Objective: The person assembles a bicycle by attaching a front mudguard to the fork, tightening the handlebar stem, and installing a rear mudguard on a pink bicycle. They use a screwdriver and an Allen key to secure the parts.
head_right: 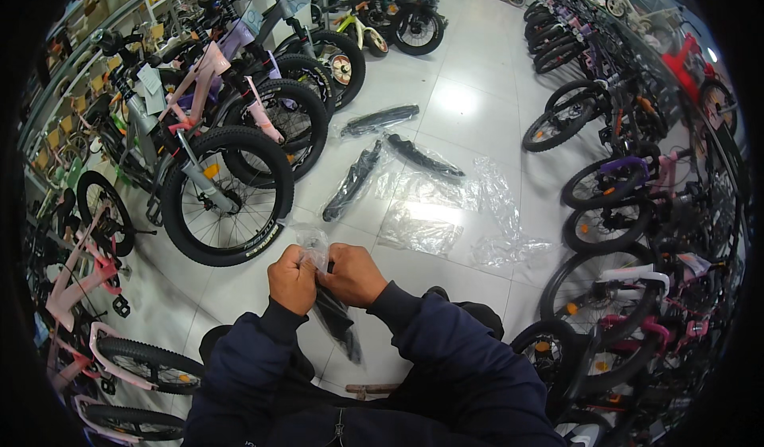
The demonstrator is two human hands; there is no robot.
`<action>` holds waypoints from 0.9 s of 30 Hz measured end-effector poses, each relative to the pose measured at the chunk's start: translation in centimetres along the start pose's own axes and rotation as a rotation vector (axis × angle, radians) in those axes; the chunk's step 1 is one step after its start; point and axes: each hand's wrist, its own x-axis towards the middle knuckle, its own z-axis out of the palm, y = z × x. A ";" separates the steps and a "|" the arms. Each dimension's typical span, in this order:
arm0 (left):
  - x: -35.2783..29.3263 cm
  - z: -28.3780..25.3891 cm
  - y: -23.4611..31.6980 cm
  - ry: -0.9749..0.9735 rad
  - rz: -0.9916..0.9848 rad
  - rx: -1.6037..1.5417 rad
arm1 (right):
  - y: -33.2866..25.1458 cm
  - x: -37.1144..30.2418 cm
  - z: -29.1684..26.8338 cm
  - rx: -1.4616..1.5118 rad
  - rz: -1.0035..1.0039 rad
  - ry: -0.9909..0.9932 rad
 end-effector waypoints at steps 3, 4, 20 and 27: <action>0.2 0.1 0.2 0.032 0.018 0.050 | -1.0 -0.5 0.0 -0.166 -0.020 0.101; 0.2 0.3 0.4 0.038 0.024 0.045 | -1.3 -0.6 0.1 -0.215 0.003 0.103; 2.7 -4.5 -0.2 -0.239 -0.348 -0.743 | 1.3 1.6 -6.8 0.179 0.255 0.069; 2.5 -5.2 1.0 -0.230 0.138 0.030 | -0.8 0.7 -6.0 0.622 0.466 -0.153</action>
